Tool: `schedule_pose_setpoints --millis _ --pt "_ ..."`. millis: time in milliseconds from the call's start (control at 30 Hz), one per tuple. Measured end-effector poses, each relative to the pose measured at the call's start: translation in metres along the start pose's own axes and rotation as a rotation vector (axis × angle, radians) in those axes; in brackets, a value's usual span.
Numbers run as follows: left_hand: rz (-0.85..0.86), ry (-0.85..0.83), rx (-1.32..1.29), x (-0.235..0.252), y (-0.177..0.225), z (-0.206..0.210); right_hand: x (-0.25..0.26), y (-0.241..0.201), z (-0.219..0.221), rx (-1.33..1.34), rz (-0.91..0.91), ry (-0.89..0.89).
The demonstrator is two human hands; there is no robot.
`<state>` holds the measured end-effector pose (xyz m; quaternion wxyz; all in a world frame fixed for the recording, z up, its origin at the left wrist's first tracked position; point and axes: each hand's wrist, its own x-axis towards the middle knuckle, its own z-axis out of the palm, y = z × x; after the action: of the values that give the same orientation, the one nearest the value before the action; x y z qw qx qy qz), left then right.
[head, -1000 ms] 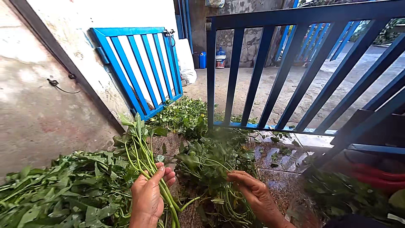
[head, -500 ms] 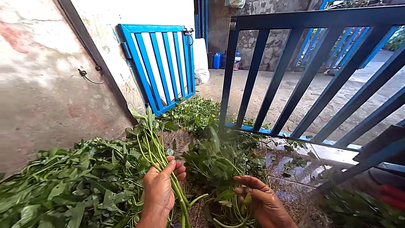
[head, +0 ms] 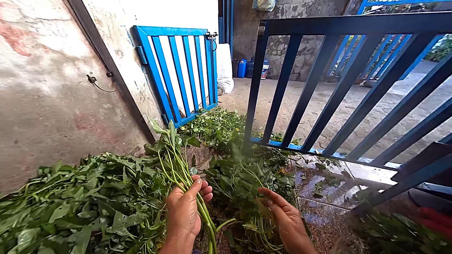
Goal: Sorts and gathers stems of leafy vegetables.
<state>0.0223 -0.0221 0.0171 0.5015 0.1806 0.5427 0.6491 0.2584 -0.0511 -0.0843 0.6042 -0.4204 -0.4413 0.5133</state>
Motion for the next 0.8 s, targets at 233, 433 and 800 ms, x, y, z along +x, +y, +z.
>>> schedule_pose_setpoints --millis 233,433,800 --pt "-0.189 -0.109 0.010 -0.014 -0.029 0.012 -0.007 0.008 0.051 -0.178 -0.259 0.146" --pt "-0.190 -0.202 0.087 -0.018 -0.044 0.015 -0.017 0.018 0.075 -0.194 -0.395 0.076" --pt "-0.060 -0.212 0.210 -0.019 -0.055 0.013 -0.011 0.028 0.075 -0.400 -0.531 -0.069"
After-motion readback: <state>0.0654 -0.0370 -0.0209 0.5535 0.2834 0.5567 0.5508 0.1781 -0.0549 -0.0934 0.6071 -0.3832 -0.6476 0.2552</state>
